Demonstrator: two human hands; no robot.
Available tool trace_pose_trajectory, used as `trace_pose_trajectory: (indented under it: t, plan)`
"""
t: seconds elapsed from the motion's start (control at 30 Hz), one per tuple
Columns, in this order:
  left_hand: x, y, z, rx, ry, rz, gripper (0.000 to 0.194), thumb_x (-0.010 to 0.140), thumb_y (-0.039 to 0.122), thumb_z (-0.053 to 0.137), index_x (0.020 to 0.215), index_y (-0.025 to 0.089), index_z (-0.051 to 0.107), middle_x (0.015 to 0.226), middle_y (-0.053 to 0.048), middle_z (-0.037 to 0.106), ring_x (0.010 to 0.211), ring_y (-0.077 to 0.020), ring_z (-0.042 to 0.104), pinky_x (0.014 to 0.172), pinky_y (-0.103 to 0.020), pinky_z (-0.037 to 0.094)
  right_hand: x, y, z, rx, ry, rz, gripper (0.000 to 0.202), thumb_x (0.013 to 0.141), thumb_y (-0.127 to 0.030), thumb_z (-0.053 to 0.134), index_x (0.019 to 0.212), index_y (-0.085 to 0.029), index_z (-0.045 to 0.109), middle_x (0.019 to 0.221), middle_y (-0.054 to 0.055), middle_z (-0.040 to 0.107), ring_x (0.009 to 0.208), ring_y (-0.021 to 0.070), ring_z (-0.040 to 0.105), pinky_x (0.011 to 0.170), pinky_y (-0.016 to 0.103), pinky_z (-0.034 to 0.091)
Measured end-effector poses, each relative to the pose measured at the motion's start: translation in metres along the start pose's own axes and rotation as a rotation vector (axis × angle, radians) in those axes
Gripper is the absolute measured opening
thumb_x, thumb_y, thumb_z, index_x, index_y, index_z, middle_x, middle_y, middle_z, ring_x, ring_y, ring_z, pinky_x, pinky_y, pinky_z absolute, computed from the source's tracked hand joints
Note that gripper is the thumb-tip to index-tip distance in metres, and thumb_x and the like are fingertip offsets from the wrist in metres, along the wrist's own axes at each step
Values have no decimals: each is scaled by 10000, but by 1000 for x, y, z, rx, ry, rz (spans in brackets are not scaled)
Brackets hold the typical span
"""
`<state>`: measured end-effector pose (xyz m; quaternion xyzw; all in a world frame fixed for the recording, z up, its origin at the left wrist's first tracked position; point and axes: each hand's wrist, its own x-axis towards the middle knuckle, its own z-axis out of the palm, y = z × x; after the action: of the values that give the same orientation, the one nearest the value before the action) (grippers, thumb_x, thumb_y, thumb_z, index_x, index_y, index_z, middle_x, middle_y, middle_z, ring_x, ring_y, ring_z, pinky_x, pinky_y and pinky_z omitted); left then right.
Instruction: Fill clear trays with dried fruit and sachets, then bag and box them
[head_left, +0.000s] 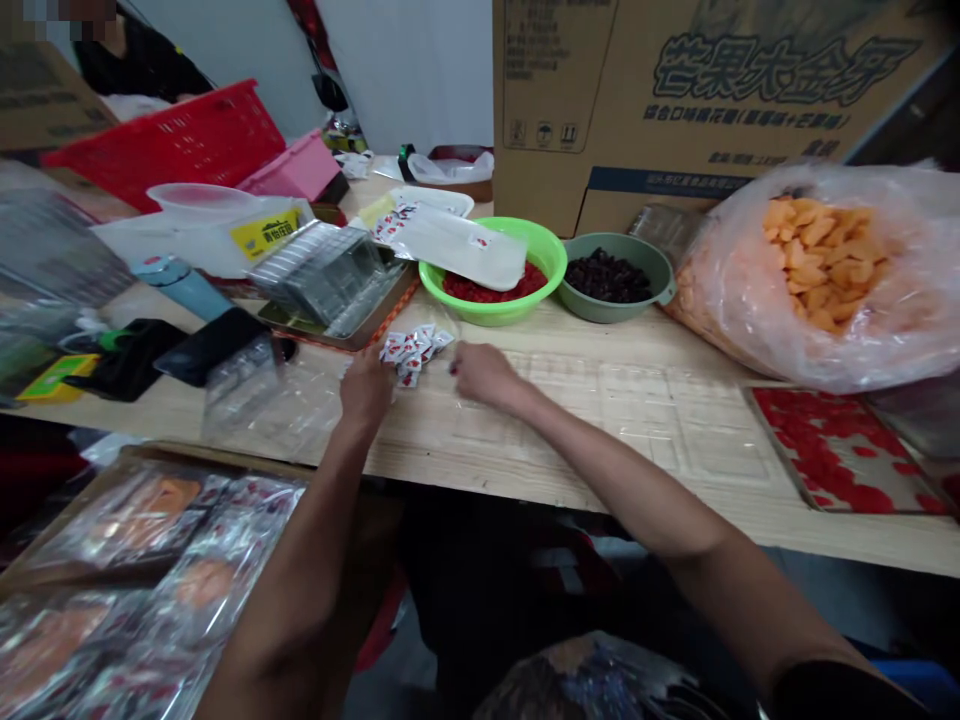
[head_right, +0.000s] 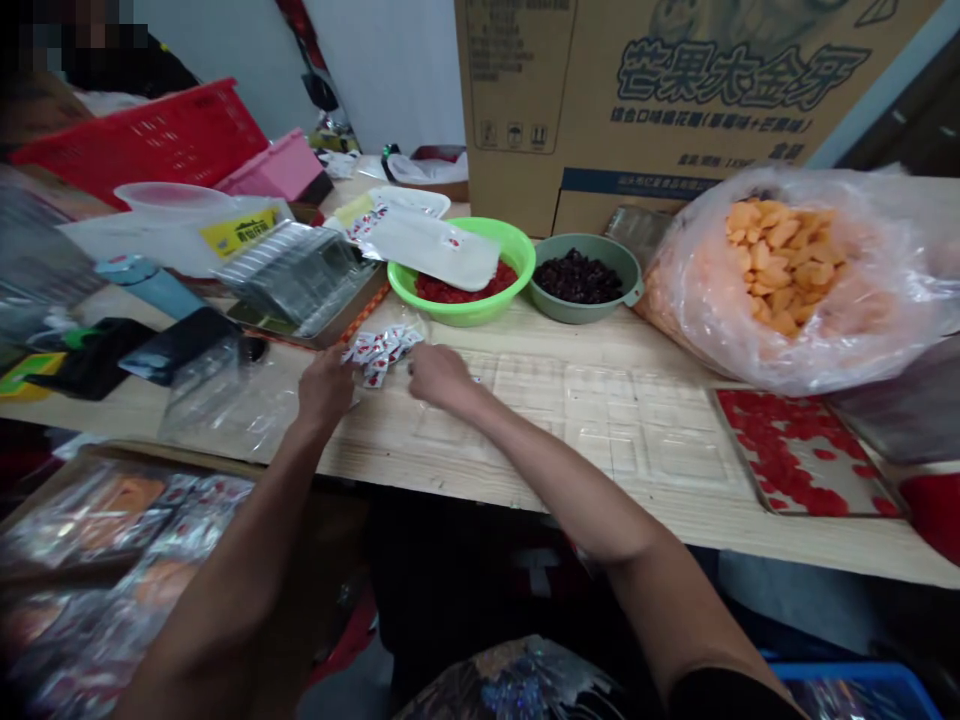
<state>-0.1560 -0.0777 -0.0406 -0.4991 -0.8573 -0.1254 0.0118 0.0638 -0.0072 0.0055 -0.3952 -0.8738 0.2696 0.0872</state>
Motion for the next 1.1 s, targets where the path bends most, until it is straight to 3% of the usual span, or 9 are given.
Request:
trace_pose_trajectory:
  t: [0.13, 0.23, 0.37, 0.47, 0.53, 0.63, 0.73, 0.9, 1.1]
  plan:
    - [-4, 28, -12, -273, 26, -44, 440, 884, 89, 545, 1324, 89, 531, 1266, -188, 643, 1133, -280, 628, 954, -393, 493, -60, 82, -45, 58, 115, 229, 182, 928, -165, 485, 965, -124, 658, 911, 96, 725, 741, 157, 605, 596, 229, 359]
    - [-21, 83, -12, -557, -98, 212, 190, 902, 218, 638, 1076, 154, 676, 1075, -98, 723, 990, -223, 663, 912, -350, 509, -100, 129, -52, 300, 155, 429, 164, 914, -174, 480, 869, -150, 636, 733, 31, 673, 648, 138, 579, 560, 224, 356]
    - [-52, 164, 9, -698, -364, 413, 198, 837, 224, 733, 1035, 217, 725, 949, -25, 750, 901, -200, 688, 851, -323, 536, -126, 146, -49, 140, 107, 526, 206, 924, -196, 494, 877, -149, 688, 774, 69, 707, 708, 179, 635, 604, 258, 393]
    - [-65, 193, 25, -553, -376, 448, 251, 827, 208, 756, 1076, 217, 723, 965, -38, 733, 933, -219, 688, 878, -349, 546, -137, 141, -53, -222, 113, 526, 256, 951, -220, 493, 984, -125, 728, 905, 161, 737, 824, 266, 683, 686, 322, 449]
    - [-72, 195, 29, -429, -312, 511, 254, 848, 236, 753, 1096, 192, 721, 1087, -83, 700, 1030, -241, 673, 930, -370, 540, -146, 136, -55, -391, 149, 449, 299, 934, -147, 472, 1093, -102, 722, 972, 198, 730, 903, 304, 689, 755, 362, 491]
    - [-84, 185, 27, -263, -209, 700, 334, 934, 302, 666, 1242, 171, 673, 1351, -149, 602, 1264, -297, 581, 1046, -435, 490, -161, 132, -48, -465, 164, 98, 456, 889, -19, 422, 1270, -82, 665, 1208, 213, 682, 1097, 299, 652, 939, 393, 514]
    - [-100, 174, 28, -121, -241, 952, 467, 1006, 388, 547, 1420, 173, 553, 1575, -154, 454, 1485, -348, 378, 1176, -521, 366, -172, 133, -28, -460, 124, -179, 573, 870, 12, 411, 1421, -49, 556, 1453, 220, 549, 1304, 289, 559, 1107, 414, 454]
    - [-118, 165, 39, -24, -325, 1018, 656, 1046, 509, 397, 1553, 93, 363, 1642, -183, 354, 1543, -308, 303, 1264, -466, 227, -178, 141, -4, -496, 81, -220, 602, 874, 1, 409, 1471, 11, 484, 1503, 257, 497, 1379, 313, 511, 1129, 441, 447]
    - [-118, 162, 32, -93, -249, 987, 651, 1040, 522, 397, 1570, 147, 348, 1677, -152, 294, 1568, -276, 251, 1264, -453, 240, -167, 143, -17, -505, 82, -194, 440, 912, -112, 457, 1305, -127, 656, 1350, 242, 603, 1163, 360, 623, 943, 507, 533]
